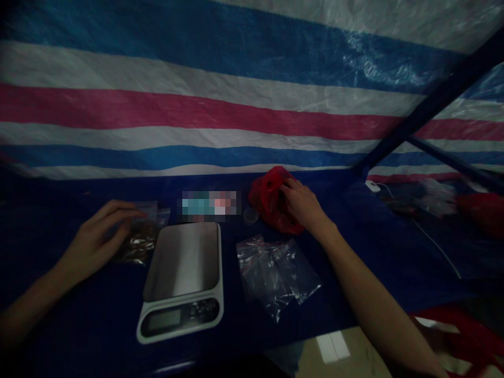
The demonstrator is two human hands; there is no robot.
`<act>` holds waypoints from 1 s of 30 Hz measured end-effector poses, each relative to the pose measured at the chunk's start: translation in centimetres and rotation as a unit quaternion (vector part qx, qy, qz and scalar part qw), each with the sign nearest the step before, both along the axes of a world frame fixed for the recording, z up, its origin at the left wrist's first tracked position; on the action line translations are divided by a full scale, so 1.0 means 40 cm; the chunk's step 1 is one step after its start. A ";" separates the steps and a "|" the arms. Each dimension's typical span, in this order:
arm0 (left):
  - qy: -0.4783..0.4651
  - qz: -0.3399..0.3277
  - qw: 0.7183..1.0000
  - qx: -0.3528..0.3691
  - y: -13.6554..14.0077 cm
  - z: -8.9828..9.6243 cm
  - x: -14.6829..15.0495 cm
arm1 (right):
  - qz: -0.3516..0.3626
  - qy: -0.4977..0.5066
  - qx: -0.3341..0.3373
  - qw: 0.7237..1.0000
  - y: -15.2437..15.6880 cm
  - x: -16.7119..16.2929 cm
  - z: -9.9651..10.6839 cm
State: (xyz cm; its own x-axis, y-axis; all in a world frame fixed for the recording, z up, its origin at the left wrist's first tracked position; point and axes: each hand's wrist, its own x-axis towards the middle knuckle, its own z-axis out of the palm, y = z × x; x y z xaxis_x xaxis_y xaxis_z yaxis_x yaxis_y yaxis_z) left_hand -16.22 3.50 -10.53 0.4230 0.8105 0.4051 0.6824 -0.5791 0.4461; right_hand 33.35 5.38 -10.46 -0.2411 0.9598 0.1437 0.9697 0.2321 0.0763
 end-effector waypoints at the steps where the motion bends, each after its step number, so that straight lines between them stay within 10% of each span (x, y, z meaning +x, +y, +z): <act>1: 0.001 -0.002 1.000 -0.001 0.000 -0.002 -0.001 | 0.002 0.003 0.006 1.000 0.003 0.000 -0.005; 20: 0.006 -0.025 1.000 -0.004 0.010 -0.017 -0.007 | 0.058 0.173 0.044 0.982 0.032 0.016 -0.013; 30: 0.005 -0.021 1.000 0.002 0.009 -0.020 -0.013 | 0.031 0.258 0.259 0.930 -0.031 -0.053 0.096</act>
